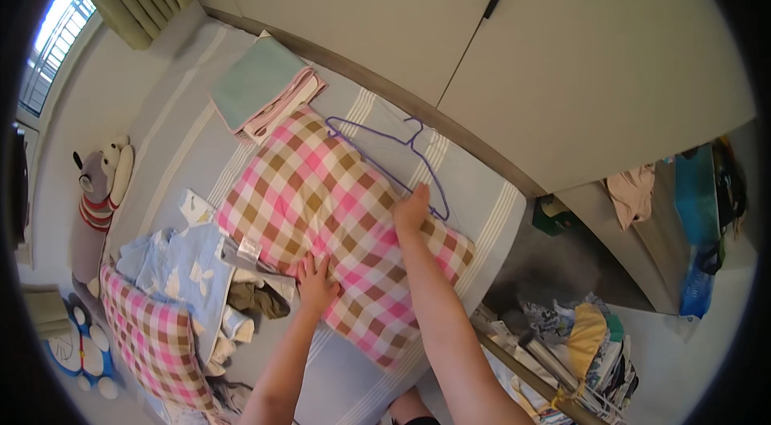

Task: Hanging various items of clothing onto hangers and placing them on a garment rack, then putting pillowcases on pillows.

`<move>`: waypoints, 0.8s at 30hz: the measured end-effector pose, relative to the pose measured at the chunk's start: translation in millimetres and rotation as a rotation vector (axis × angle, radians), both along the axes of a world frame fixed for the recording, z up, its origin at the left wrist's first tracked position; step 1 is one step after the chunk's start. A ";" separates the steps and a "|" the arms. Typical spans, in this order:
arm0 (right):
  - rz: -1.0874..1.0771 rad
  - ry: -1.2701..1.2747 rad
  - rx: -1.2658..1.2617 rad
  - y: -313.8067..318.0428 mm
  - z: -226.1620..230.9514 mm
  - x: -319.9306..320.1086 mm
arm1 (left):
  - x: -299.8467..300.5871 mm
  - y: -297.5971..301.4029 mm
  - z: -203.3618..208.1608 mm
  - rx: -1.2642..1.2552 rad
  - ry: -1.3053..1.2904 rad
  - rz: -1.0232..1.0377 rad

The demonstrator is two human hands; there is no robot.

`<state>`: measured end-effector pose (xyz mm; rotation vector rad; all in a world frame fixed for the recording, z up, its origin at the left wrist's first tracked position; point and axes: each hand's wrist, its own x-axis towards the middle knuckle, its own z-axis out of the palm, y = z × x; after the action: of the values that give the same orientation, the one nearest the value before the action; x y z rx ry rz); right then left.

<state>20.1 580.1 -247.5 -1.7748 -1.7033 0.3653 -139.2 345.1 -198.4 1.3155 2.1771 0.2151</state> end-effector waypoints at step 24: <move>0.666 -0.272 -0.477 -144.7 181.6 -142.3 | -64.7 -150.9 61.5 0.583 -0.020 0.181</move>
<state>-122.2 435.4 -65.9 -1.5567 -2.5593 0.9109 -203.9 194.2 -136.9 1.3905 2.3060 0.9893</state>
